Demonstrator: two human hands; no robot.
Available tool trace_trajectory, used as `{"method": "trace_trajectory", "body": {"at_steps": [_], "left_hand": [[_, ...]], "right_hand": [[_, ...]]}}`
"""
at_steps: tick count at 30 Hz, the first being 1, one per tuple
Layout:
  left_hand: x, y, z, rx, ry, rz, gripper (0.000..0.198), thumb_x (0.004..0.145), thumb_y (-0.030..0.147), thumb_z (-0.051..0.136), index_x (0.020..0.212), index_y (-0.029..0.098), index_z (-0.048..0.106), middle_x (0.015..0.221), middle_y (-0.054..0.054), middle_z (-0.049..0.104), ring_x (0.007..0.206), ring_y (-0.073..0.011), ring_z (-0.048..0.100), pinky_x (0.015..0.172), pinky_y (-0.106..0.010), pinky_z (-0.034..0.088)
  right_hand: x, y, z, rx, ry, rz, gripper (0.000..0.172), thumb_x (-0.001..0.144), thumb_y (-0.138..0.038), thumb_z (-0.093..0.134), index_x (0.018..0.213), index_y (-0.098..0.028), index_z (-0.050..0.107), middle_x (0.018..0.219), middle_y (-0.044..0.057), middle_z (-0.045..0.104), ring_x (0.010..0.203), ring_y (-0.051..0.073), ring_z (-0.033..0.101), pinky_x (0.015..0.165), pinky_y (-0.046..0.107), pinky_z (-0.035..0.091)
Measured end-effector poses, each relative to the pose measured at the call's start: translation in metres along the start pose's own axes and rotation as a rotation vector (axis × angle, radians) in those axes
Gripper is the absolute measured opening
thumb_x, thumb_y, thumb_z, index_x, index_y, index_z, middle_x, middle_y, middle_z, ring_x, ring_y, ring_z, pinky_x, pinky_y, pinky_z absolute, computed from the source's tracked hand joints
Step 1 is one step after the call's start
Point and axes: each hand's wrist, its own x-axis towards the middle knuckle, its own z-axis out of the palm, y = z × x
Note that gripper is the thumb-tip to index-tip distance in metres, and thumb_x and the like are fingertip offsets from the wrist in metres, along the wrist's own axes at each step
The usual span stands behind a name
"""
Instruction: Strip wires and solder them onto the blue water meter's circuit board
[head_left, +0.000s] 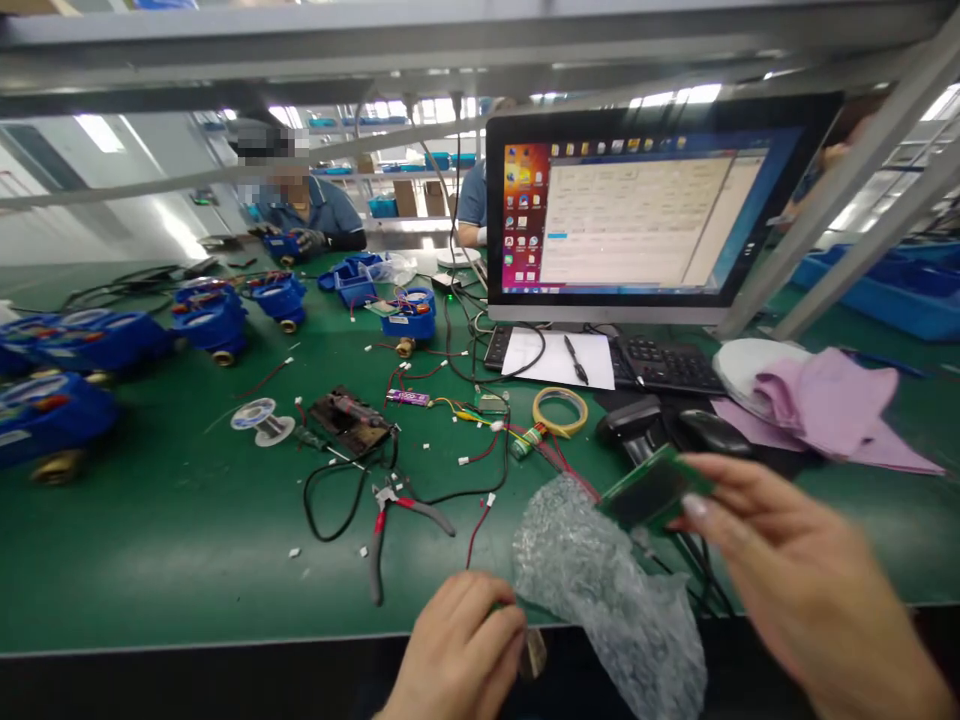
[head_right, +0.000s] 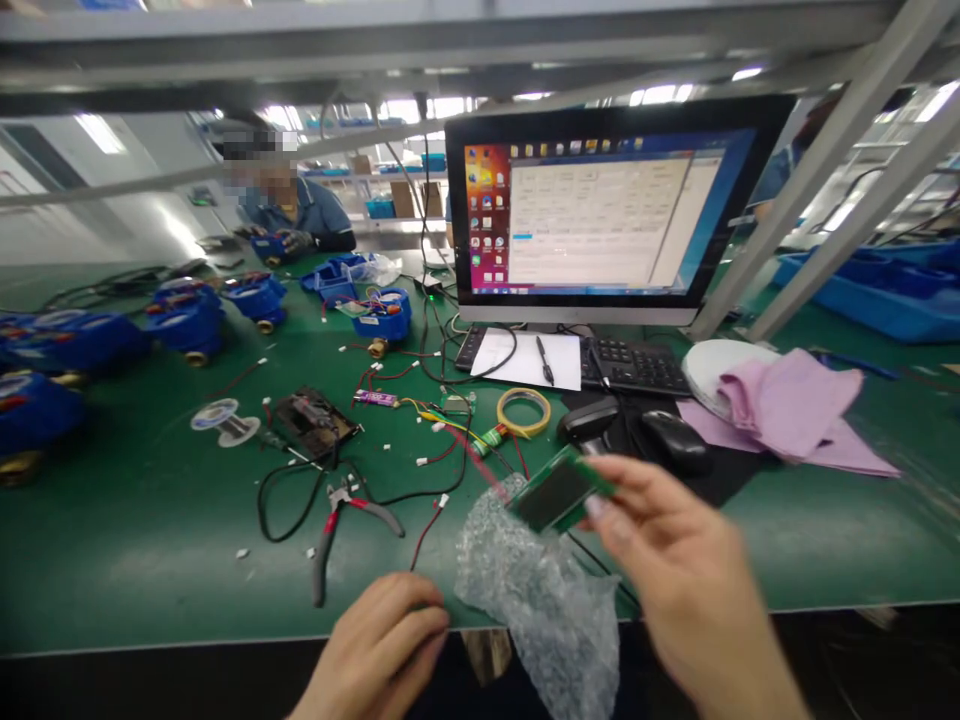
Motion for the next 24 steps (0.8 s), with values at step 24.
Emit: {"method": "trace_trajectory", "body": {"at_steps": [24], "left_hand": [[0.054,-0.054,0.015,-0.122,-0.150,-0.123,0.021,0.085,0.009,0.040,0.099,0.021,0.052,0.096,-0.006,0.054,0.090,-0.0163,0.057,0.076,-0.026,0.053]], "right_hand": [[-0.027,0.064,0.084,-0.967,-0.359,-0.994,0.035,0.088,-0.008,0.031,0.099,-0.015,0.063,0.105,0.012,0.065,0.100,0.026,0.060,0.078,0.042,0.057]]}}
